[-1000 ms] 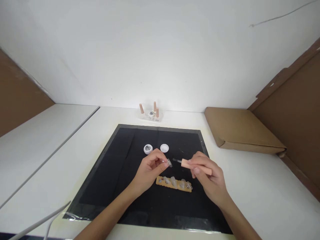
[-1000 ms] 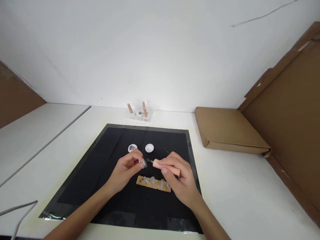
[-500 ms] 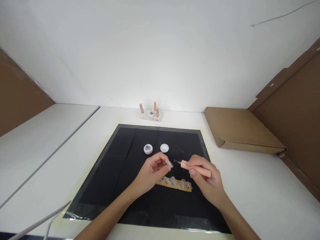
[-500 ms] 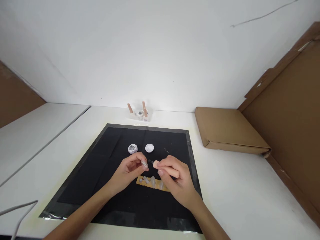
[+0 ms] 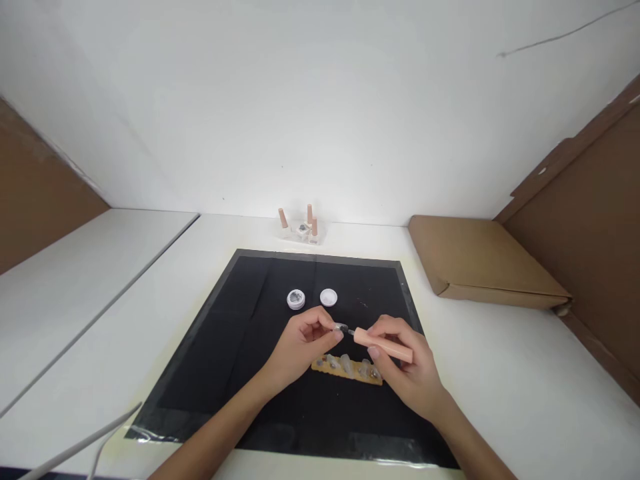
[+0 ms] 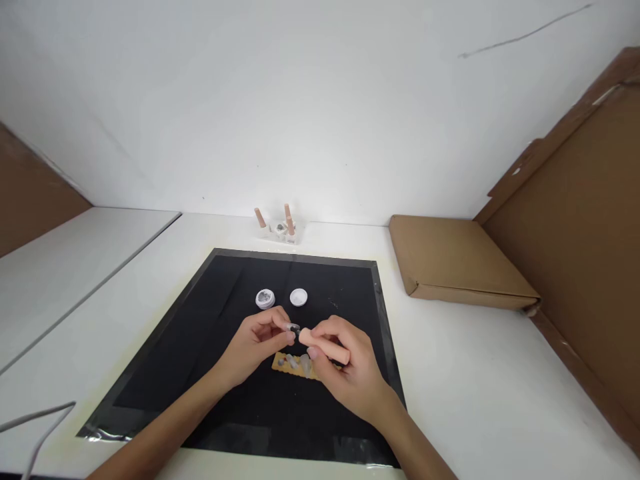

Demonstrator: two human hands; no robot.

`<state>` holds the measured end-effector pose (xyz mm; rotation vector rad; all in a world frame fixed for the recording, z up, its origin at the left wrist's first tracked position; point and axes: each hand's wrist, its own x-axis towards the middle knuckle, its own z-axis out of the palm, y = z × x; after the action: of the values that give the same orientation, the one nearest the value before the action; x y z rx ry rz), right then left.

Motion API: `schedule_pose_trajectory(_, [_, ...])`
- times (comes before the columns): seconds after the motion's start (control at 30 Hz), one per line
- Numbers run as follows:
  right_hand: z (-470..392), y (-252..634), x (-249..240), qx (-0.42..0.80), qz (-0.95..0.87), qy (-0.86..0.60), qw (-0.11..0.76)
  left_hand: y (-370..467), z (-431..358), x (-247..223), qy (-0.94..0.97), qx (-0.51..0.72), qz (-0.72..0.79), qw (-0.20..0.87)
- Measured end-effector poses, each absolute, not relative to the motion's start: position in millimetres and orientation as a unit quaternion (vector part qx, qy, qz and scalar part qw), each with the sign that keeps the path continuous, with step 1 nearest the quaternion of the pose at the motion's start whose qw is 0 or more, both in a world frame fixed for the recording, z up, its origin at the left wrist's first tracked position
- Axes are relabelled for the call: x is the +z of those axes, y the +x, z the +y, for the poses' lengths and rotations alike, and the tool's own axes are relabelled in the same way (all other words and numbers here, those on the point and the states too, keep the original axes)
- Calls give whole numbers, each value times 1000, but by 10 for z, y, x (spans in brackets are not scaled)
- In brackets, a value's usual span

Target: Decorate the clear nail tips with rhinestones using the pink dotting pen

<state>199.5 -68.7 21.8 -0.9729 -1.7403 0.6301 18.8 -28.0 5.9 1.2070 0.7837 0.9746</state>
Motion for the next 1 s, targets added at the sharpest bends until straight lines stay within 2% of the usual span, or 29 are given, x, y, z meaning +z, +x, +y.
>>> schedule_pose_trajectory(0.43, [-674, 1955, 255, 247, -750, -386, 478, 206, -284, 67, 502, 437, 346, 661])
schedule_pose_trajectory(0.7, [-625, 1970, 299, 137, -782, -397, 461, 187, -295, 61, 496, 433, 346, 668])
schedule_pose_trajectory(0.87, [-614, 1988, 303, 108, -781, -397, 471, 180, -300, 92, 490, 424, 350, 677])
schedule_pose_trajectory(1.0, [-682, 1963, 320, 136, -772, -366, 501, 179, -306, 96, 487, 426, 345, 680])
